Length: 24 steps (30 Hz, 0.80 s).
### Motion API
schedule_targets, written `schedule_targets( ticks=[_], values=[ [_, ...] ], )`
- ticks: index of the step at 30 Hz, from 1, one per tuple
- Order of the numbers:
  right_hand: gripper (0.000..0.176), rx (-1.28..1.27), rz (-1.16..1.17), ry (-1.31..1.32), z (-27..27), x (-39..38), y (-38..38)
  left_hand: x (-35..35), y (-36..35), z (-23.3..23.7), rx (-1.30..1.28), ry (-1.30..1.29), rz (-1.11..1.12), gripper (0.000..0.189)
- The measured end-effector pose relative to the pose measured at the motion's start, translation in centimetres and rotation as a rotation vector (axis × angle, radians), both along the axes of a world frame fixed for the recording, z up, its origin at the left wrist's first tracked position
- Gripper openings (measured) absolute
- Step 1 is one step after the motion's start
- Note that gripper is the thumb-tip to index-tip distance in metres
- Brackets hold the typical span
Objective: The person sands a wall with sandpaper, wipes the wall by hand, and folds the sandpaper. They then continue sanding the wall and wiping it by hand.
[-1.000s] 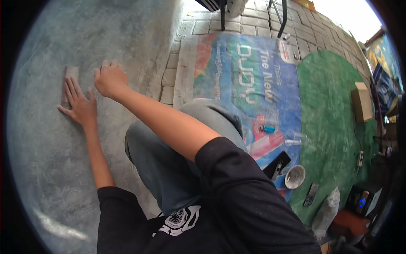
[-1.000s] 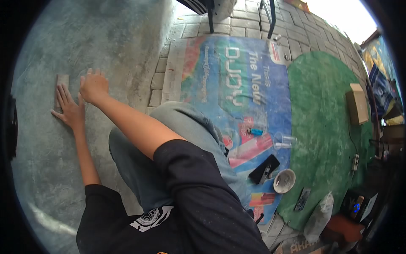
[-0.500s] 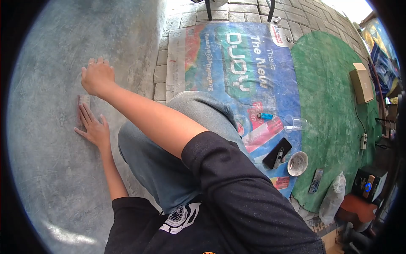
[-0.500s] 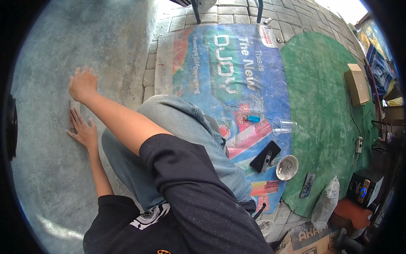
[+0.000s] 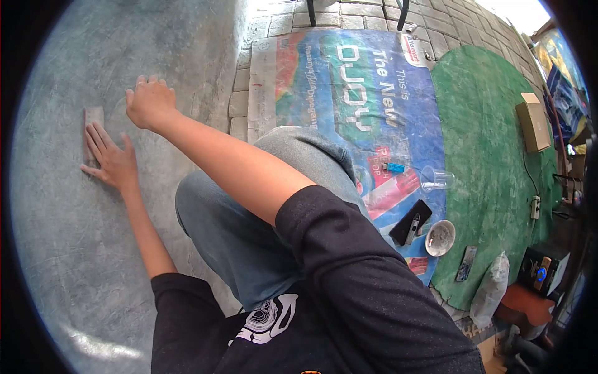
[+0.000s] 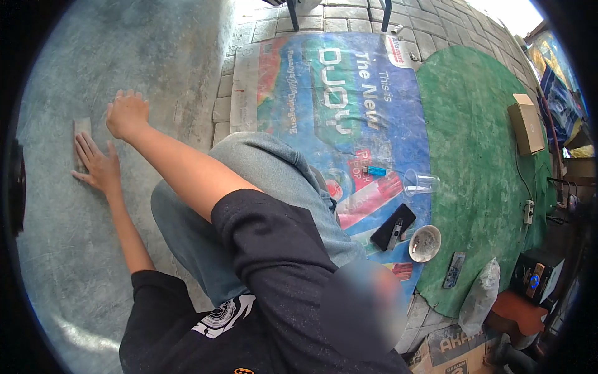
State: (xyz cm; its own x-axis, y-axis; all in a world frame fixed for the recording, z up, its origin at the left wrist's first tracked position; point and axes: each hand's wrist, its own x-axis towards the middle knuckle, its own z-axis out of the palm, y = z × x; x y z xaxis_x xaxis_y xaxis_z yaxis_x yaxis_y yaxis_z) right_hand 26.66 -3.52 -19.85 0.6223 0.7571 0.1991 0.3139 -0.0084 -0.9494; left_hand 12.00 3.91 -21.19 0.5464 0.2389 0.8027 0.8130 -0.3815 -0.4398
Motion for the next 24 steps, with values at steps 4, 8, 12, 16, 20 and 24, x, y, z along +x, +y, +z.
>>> schedule_targets(
  ticks=[4,8,12,16,20,24],
  values=[
    [0.036,0.021,0.056,0.027,0.2,0.2,-0.2,-2.9,-4.0,-4.9,-0.203,0.064,0.178,0.076],
    [0.038,0.02,0.072,0.006,0.2,0.0,-0.5,-4.1,-4.9,-7.6,-0.318,0.127,0.321,0.077],
    [0.038,0.023,0.088,-0.015,0.2,-0.1,-0.7,-2.2,-2.7,-4.5,-0.257,0.094,0.222,0.075],
    [0.036,-0.012,0.098,0.009,0.0,0.1,-0.6,0.5,0.8,1.0,-0.081,0.089,0.216,0.071],
    [0.036,-0.01,0.092,0.007,-0.3,0.2,-0.1,0.6,1.3,2.7,-0.015,0.08,0.073,0.068],
    [0.037,-0.021,0.11,0.004,0.0,0.2,-0.1,-1.6,-0.8,-0.1,-0.031,0.068,0.134,0.072]
  ],
)
